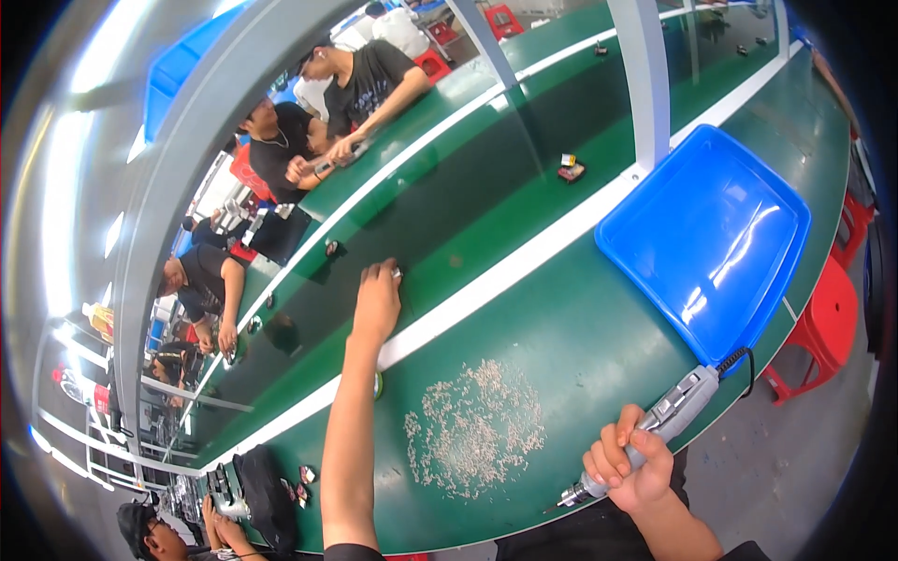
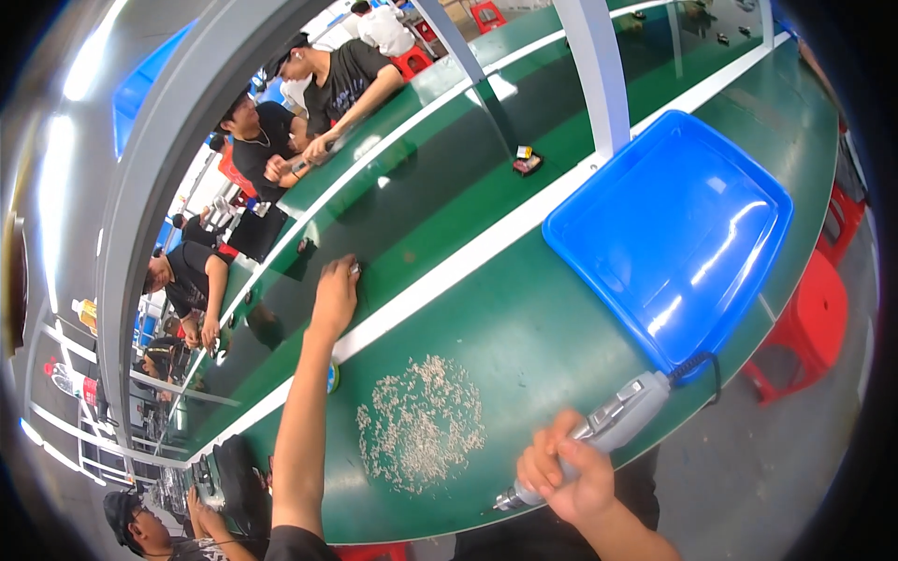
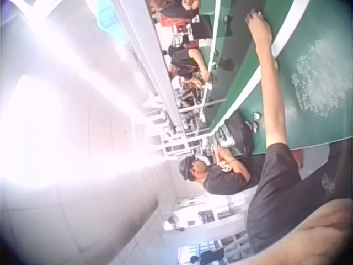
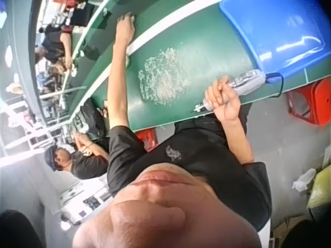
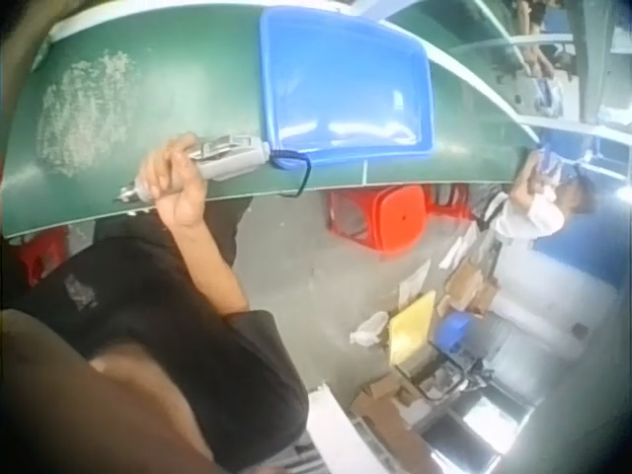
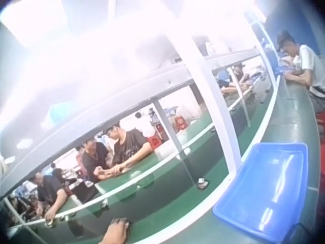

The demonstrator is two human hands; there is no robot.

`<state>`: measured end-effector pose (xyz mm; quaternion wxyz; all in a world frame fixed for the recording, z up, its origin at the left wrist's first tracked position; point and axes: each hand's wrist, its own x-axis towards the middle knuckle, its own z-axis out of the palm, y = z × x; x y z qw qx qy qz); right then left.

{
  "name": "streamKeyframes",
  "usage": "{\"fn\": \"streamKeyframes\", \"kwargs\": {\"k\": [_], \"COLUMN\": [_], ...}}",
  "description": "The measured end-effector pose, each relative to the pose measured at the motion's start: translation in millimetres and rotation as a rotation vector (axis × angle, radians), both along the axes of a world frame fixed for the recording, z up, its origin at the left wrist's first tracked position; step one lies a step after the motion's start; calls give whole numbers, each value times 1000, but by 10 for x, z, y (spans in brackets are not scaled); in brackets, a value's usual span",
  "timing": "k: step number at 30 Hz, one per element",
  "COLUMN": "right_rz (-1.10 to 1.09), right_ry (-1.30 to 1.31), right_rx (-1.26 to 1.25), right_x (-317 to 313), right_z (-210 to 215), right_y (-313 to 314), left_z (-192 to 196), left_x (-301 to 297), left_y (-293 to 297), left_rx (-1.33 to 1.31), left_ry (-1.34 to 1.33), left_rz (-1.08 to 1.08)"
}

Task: Using an electric screwdriver to fasten screws into small electronic components at an assembly line workbench.

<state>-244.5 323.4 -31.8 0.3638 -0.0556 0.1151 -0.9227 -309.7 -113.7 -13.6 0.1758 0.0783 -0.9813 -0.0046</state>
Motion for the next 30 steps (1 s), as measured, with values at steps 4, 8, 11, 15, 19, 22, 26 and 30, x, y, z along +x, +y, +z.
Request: {"fn": "streamKeyframes", "kwargs": {"k": [4,8,11,15,19,22,26,30], "right_rz": [-29,-33,-50,-81,-87,-78,-15,-6], "right_ry": [7,-7,-29,-45,-60,-58,-46,-70], "right_rx": [44,45,45,135,141,125,93,170], "right_x": [16,44,37,174,365,396,443,521], "right_z": [23,11,-9,48,93,94,67,88], "right_y": [-60,-54,-11,165,343,308,237,178], "left_z": [44,370,461,381,252,136,108,210], "left_x": [280,564,776,1111,1344,1365,1354,1285], "left_y": [164,941,1615,2340,2701,2803,2787,2826], "left_rx": [31,48,127,67,110,71,271,253], "left_ry": [91,76,-35,-61,-100,-104,-70,-42], "left_rz": [-15,-161,-373,-641,-739,-754,-707,-688]}}
